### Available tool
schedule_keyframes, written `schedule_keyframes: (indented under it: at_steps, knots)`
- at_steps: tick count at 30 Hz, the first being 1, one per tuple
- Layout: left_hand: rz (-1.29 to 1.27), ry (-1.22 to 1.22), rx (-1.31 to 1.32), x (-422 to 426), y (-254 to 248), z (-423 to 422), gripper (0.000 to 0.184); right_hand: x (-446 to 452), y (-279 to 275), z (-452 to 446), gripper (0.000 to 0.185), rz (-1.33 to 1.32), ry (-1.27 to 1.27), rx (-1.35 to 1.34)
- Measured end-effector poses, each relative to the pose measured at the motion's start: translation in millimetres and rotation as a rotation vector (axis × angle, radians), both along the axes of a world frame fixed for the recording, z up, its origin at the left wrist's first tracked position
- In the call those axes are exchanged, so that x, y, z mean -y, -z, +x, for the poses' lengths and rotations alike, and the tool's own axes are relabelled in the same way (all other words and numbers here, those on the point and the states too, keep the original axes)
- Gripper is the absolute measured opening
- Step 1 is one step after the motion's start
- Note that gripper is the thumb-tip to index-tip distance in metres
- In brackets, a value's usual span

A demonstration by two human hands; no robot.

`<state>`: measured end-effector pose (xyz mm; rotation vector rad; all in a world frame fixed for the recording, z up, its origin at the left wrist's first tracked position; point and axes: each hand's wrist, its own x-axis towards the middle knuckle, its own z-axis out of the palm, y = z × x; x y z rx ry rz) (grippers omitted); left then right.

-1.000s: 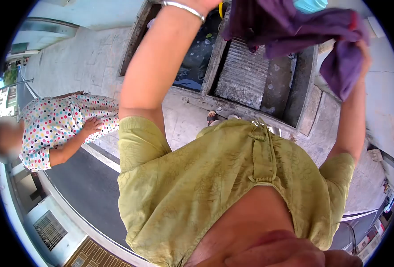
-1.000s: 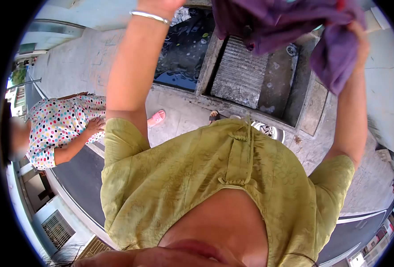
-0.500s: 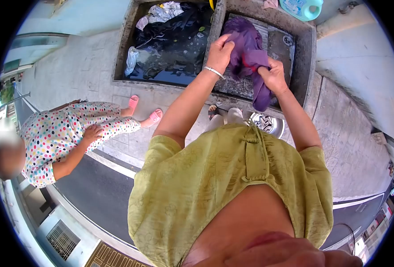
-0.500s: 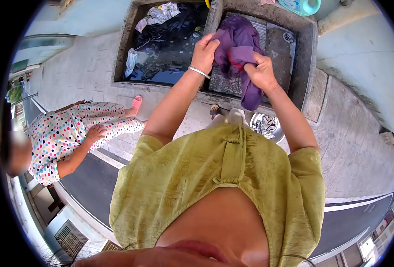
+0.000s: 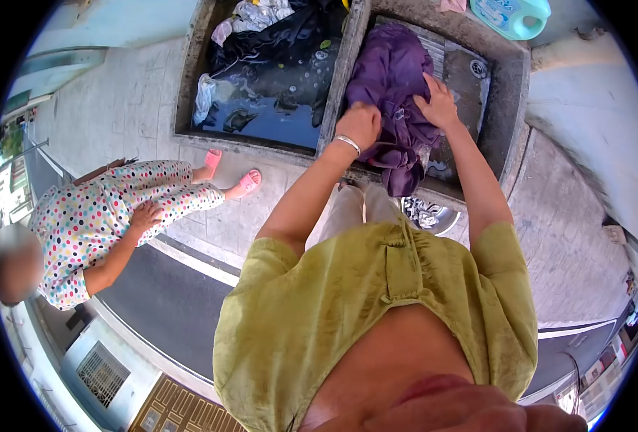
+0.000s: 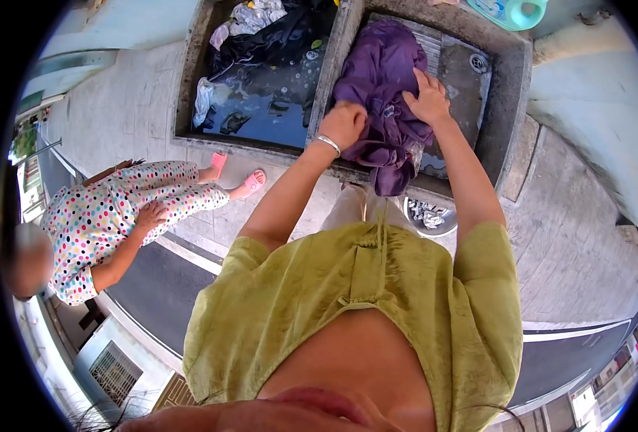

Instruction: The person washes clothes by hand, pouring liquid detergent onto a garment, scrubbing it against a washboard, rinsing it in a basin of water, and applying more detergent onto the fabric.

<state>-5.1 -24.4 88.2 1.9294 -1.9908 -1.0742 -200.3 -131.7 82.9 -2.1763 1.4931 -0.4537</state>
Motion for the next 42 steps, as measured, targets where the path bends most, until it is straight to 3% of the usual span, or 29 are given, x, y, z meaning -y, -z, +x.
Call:
schedule_keyframes:
  at_steps: [1, 2, 3, 5, 6, 8, 9, 10, 11, 12, 16, 18, 19, 21, 22, 24, 26, 28, 30, 32, 33, 34, 36, 37, 39, 40, 42]
  knots:
    - [-0.266, -0.145, 0.063, 11.6, -17.1, 1.0, 0.03, 5.5, 9.4, 3.4, 0.044, -0.182, 0.043, -0.218]
    - [-0.53, -0.288, 0.127, 19.6, -30.5, 1.0, 0.043, 6.9, 13.4, 5.5, 0.044, -0.177, 0.038, -0.217]
    - [-0.531, -0.288, 0.126, 25.6, -20.2, -1.3, 0.043, 4.4, 13.0, 6.9, 0.043, -0.066, -0.07, -0.229]
    - [-0.261, -0.374, 0.236, 39.2, 9.4, -9.5, 0.069, -5.2, 17.1, 7.5, 0.036, 0.116, -0.319, -0.123]
    - [-0.261, -0.374, 0.236, 39.5, 12.5, -9.7, 0.069, -14.6, 11.8, 2.3, 0.036, 0.116, -0.319, -0.123]
    - [0.041, -0.299, 0.217, 40.5, -2.0, -12.0, 0.079, -35.4, -19.3, -5.9, 0.031, 0.407, -0.389, -0.075]
    - [-0.037, -0.378, 0.234, 37.4, 0.8, -15.4, 0.066, -33.1, -21.6, -8.9, 0.031, 0.407, -0.389, -0.075]
    - [-0.035, -0.38, 0.232, 26.9, -5.9, -13.2, 0.066, -27.9, -23.3, -18.5, 0.029, 0.761, -0.302, 0.042]
    - [-0.036, -0.17, 0.091, 9.6, -16.9, -6.7, 0.059, -19.9, -25.0, -30.3, 0.026, 1.108, -0.204, 0.163]
    - [-0.036, 0.042, -0.045, -2.0, -25.2, -4.6, 0.053, 7.5, -18.2, -42.3, 0.028, 1.221, 0.103, 0.338]
    - [-0.109, 0.262, -0.142, -19.1, -57.1, -17.5, 0.046, 67.5, 39.4, -39.4, 0.051, 0.664, 0.297, 0.277]
    - [-0.152, 0.522, -0.069, -16.2, -57.2, -27.5, 0.047, 106.6, 77.1, 3.1, 0.066, 0.013, 0.165, -0.076]
    - [-0.134, 0.503, -0.078, -16.1, -57.1, -28.7, 0.045, 102.1, 66.2, 17.2, 0.066, 0.014, 0.165, -0.076]
    - [-0.137, 0.505, -0.077, -17.5, -48.9, -38.0, 0.045, 91.2, 32.1, 57.0, 0.07, 0.134, -0.038, -0.365]
    - [-0.156, 0.532, -0.077, -16.3, -47.3, -43.6, 0.046, 95.1, 27.9, 59.5, 0.07, 0.135, -0.039, -0.364]
    - [-0.158, 0.5, -0.072, -21.6, -46.1, -42.1, 0.047, 98.7, 25.1, 74.8, 0.069, 0.399, -0.275, -0.502]
    - [-0.132, 0.458, -0.082, -21.7, -50.0, -38.9, 0.049, 101.6, 22.2, 76.8, 0.058, 0.358, -0.257, -0.476]
    - [-0.154, 0.373, -0.054, -29.2, -51.8, -33.7, 0.049, 123.8, 17.0, 66.3, 0.041, -0.066, -0.197, -0.122]
    - [-0.173, 0.3, -0.038, -30.1, -53.8, -30.0, 0.05, 158.7, -19.9, 41.7, 0.028, -0.111, 0.025, 0.544]
    - [-0.113, 0.117, -0.036, -24.2, -56.9, -22.4, 0.051, 171.2, -11.0, 29.5, 0.031, -0.058, 0.001, 0.728]
    - [-0.065, 0.098, -0.073, -17.8, -44.0, -18.3, 0.051, 186.6, 21.8, 1.5, 0.033, -0.265, -0.228, 0.334]
    - [-0.065, 0.098, -0.073, -19.2, -41.1, -18.7, 0.051, 181.3, 36.2, -4.0, 0.033, -0.265, -0.228, 0.334]
    - [-0.029, 0.18, -0.062, -18.2, -38.3, -20.9, 0.051, 173.0, 51.9, -13.9, 0.046, 0.035, -0.262, -0.376]
    - [0.03, 0.237, -0.028, -16.7, -45.7, -23.1, 0.051, 170.1, 54.6, -14.4, 0.046, 0.034, -0.259, -0.377]
    - [0.031, 0.265, 0.008, -19.6, -55.6, -29.1, 0.05, 165.2, 61.4, -11.5, 0.065, 0.607, 0.133, -0.015]
    - [0.029, 0.291, 0.048, -18.9, -57.9, -31.1, 0.05, 168.4, 63.1, -4.2, 0.065, 0.604, 0.131, -0.011]
    - [-0.009, 0.298, 0.046, -23.3, -51.0, -31.7, 0.049, 168.2, 71.1, 14.4, 0.077, 0.335, 0.2, -0.018]
